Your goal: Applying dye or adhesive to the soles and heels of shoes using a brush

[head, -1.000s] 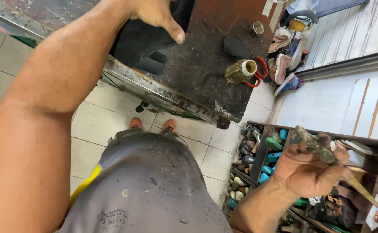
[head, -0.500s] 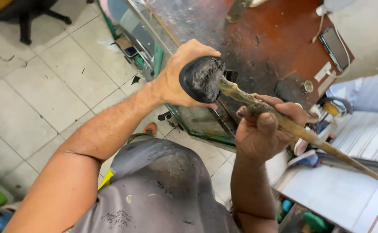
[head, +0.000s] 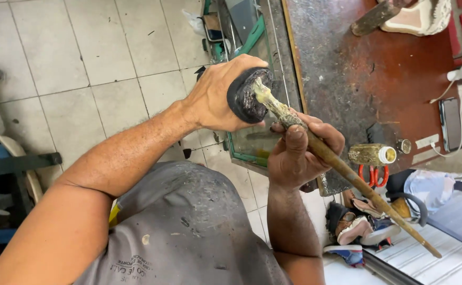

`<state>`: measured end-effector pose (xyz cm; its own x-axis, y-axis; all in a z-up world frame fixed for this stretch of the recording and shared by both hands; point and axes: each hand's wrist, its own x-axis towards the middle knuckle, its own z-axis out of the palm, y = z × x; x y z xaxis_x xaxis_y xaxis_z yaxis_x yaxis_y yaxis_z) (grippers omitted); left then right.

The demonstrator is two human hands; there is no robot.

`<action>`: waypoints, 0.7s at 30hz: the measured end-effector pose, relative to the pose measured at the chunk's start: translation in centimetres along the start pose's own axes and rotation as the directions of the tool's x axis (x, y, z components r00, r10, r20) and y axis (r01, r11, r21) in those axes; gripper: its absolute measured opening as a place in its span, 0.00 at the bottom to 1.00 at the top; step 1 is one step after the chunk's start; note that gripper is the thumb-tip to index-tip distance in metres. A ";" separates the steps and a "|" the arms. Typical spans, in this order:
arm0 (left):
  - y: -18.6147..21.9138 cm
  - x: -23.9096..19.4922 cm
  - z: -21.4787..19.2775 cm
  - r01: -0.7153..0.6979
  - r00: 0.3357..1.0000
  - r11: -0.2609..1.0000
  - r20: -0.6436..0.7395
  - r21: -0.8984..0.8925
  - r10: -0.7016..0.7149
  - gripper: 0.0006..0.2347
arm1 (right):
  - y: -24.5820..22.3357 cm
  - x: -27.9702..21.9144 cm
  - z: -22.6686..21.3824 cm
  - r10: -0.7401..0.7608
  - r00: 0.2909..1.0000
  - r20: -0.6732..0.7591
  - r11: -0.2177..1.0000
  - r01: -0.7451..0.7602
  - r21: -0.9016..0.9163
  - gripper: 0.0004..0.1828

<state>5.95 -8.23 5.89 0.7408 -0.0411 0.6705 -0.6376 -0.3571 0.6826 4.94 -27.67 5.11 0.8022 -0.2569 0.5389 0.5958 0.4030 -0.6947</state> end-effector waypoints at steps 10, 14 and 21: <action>3.9 -2.4 -4.2 0.233 0.954 0.965 0.168 0.117 -0.250 0.40 | -2.6 -1.8 4.0 -0.110 0.947 0.303 0.992 0.124 -0.028 0.15; 5.0 -2.3 -6.7 0.305 0.907 0.948 0.273 0.096 -0.319 0.41 | -2.7 -1.7 4.7 -0.209 0.866 0.455 0.951 0.288 -0.111 0.18; 4.0 -2.8 -11.1 0.420 0.794 0.908 0.486 -0.004 -0.365 0.29 | -4.2 -0.1 7.9 -0.237 0.717 0.655 0.919 0.384 -0.088 0.17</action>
<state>-1.06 0.77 9.94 0.9238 -0.3555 0.1419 -0.2684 -0.3374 0.9023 2.09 -22.37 11.73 0.4087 0.2955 0.8635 0.8591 0.1949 -0.4733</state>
